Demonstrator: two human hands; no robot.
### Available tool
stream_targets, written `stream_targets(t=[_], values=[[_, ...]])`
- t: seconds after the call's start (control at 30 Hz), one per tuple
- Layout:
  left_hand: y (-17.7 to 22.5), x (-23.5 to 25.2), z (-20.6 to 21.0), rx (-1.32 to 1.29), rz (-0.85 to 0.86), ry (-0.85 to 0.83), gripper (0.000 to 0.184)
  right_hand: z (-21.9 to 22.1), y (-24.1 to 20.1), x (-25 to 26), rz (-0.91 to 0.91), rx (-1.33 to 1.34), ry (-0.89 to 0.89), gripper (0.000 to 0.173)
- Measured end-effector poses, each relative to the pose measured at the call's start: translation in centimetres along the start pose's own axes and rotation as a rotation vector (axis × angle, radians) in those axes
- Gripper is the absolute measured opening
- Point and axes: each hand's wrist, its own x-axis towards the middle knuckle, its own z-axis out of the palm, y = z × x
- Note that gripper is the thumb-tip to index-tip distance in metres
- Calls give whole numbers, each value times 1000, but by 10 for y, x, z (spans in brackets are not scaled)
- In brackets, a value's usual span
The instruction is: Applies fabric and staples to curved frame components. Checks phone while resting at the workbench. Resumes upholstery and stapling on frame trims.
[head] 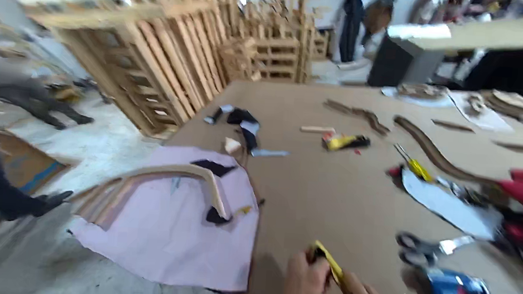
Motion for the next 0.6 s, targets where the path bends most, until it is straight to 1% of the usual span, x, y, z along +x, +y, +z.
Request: stream_targets(t=[0.1,0.23,0.47,0.53,0.6], values=[[-4,1,6,-15,-56,-11,17,3,4,-5,-14,-3,58,24],[-9,-4,11,1,-35,15,16,1,8,-8,27,49,-11,25],[-20,-6,10,87,-43,51,15,-1,2,-15,35,21,-25,25],[-22,-4,8,161,2,74,15,-2,1,-13,24,-5,-27,25],[-22,-4,4,334,76,129,17,1,0,-11,2,-41,20,25]])
